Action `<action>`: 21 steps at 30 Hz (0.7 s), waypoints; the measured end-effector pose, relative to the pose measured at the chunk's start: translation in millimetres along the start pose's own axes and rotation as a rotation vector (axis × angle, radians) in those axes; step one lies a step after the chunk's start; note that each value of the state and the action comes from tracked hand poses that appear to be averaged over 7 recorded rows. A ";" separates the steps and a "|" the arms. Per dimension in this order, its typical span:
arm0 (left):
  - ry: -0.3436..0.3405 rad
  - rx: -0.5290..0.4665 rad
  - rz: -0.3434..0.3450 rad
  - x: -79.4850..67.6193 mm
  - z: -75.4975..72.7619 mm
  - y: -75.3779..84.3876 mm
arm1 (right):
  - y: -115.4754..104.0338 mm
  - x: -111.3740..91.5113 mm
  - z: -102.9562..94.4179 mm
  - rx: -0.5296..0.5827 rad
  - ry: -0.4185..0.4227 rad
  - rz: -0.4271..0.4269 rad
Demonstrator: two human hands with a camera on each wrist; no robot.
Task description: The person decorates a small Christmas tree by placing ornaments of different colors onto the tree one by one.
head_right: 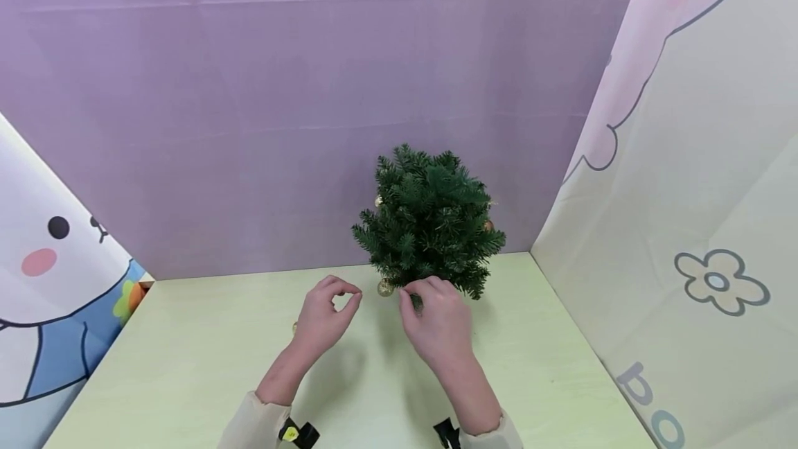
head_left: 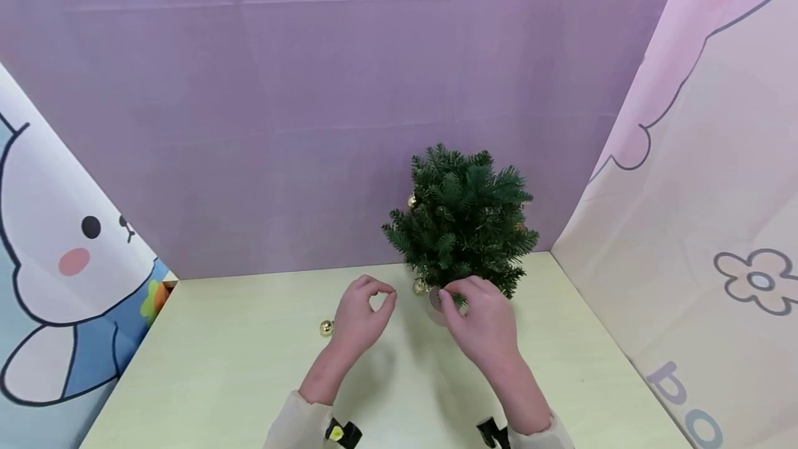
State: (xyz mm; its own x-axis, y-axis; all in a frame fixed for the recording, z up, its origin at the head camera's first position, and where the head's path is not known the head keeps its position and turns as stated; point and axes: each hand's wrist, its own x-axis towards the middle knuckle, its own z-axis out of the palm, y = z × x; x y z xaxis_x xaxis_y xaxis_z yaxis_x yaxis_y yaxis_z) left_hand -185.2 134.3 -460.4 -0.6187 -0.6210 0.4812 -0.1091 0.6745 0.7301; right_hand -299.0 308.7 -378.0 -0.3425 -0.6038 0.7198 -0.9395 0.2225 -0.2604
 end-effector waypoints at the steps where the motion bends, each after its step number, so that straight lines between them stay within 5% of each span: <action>1: -0.004 0.008 -0.013 -2.0 -1.7 -4.9 | 1.0 -0.5 -1.8 0.000 0.002 -0.004; 21: -0.051 -0.025 -0.248 -50.7 -40.5 -96.9 | 36.9 -2.4 -26.0 0.055 0.011 -0.016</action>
State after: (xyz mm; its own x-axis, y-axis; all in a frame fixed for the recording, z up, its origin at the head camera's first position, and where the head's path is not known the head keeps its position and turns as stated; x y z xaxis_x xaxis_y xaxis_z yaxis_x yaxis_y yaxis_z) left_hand -111.7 84.2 -535.9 -0.6142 -0.7448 0.2608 -0.2437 0.4933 0.8350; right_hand -332.9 338.2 -372.6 -0.3275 -0.5988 0.7309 -0.9438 0.1704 -0.2833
